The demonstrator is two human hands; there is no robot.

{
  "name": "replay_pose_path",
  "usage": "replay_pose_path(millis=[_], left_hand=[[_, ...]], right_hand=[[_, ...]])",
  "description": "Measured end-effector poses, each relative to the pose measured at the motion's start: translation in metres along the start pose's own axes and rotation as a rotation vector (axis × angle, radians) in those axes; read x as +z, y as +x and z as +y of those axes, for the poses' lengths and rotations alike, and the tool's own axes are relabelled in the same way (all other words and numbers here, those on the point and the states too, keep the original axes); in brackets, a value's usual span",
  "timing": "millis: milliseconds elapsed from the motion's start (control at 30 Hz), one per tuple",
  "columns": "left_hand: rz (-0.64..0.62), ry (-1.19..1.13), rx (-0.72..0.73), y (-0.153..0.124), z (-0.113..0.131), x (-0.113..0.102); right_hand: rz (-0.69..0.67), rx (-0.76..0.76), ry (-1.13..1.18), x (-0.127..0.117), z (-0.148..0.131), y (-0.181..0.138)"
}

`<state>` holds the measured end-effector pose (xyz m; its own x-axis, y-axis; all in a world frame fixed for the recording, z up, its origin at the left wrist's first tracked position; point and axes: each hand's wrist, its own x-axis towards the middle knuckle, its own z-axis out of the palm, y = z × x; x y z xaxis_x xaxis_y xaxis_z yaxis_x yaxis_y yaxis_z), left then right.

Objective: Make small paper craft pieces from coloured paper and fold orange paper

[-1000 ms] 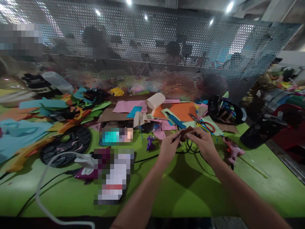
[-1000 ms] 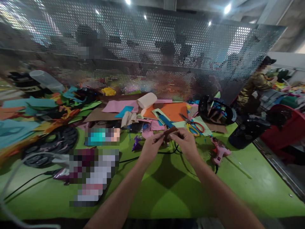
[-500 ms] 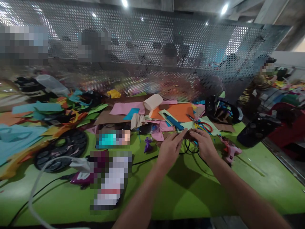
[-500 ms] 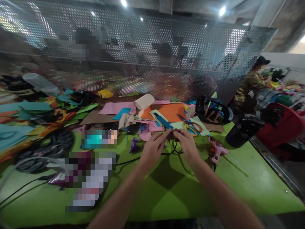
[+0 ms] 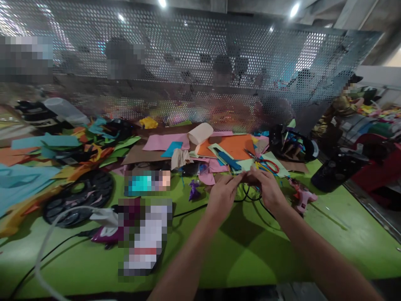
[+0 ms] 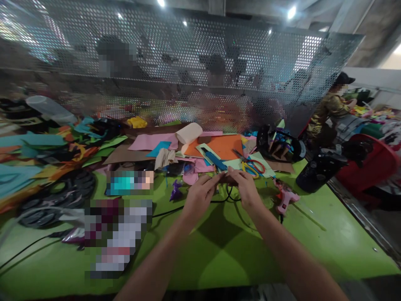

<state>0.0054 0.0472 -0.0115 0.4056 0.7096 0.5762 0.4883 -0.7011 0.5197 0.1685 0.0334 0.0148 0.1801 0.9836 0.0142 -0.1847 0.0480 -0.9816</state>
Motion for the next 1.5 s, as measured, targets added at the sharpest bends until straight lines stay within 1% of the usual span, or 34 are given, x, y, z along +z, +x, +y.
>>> replay_pose_path(millis=[100, 200, 333, 433, 600, 833, 1033, 1167, 1300, 1400, 1500], left_hand=[[0.003, -0.116, -0.045, 0.0014, 0.0022, -0.0015], [0.024, -0.261, -0.156, 0.0026, 0.0024, -0.0029], [0.045, -0.398, -0.319, 0.0032, -0.0001, -0.0045], [0.064, -0.465, -0.387, 0.0037, -0.0011, -0.0059], [0.067, -0.517, -0.434, 0.0054, -0.0002, -0.0078], [0.068, -0.538, -0.461, 0.0061, 0.0015, -0.01], [0.074, -0.523, -0.457, 0.0046, -0.0009, -0.0079], [0.08, -0.563, -0.494, 0.0054, -0.0006, -0.0076], [0.08, -0.606, -0.542, 0.0064, -0.0001, -0.0078], [0.105, -0.544, -0.54, 0.0062, 0.0002, -0.0073], [0.122, -0.492, -0.554, 0.0055, 0.0009, -0.007]], right_hand=[[-0.037, 0.014, 0.004, 0.002, -0.0045, -0.0009], [-0.063, 0.019, 0.015, 0.0019, -0.0059, -0.0006], [-0.014, 0.015, -0.01, -0.0017, -0.004, 0.0015], [0.019, 0.023, -0.028, -0.004, -0.0022, 0.0029], [0.018, 0.022, -0.012, -0.0042, -0.0018, 0.0041], [0.063, 0.001, -0.04, -0.0037, -0.0039, 0.0046], [0.023, -0.039, -0.04, -0.0031, -0.0032, 0.0025], [-0.009, -0.049, -0.047, -0.0028, -0.0034, 0.0008], [-0.027, -0.102, -0.072, -0.0009, -0.0045, -0.0019], [-0.031, -0.144, -0.069, 0.001, -0.004, -0.0037], [-0.005, -0.209, -0.11, 0.002, -0.0029, -0.0046]])
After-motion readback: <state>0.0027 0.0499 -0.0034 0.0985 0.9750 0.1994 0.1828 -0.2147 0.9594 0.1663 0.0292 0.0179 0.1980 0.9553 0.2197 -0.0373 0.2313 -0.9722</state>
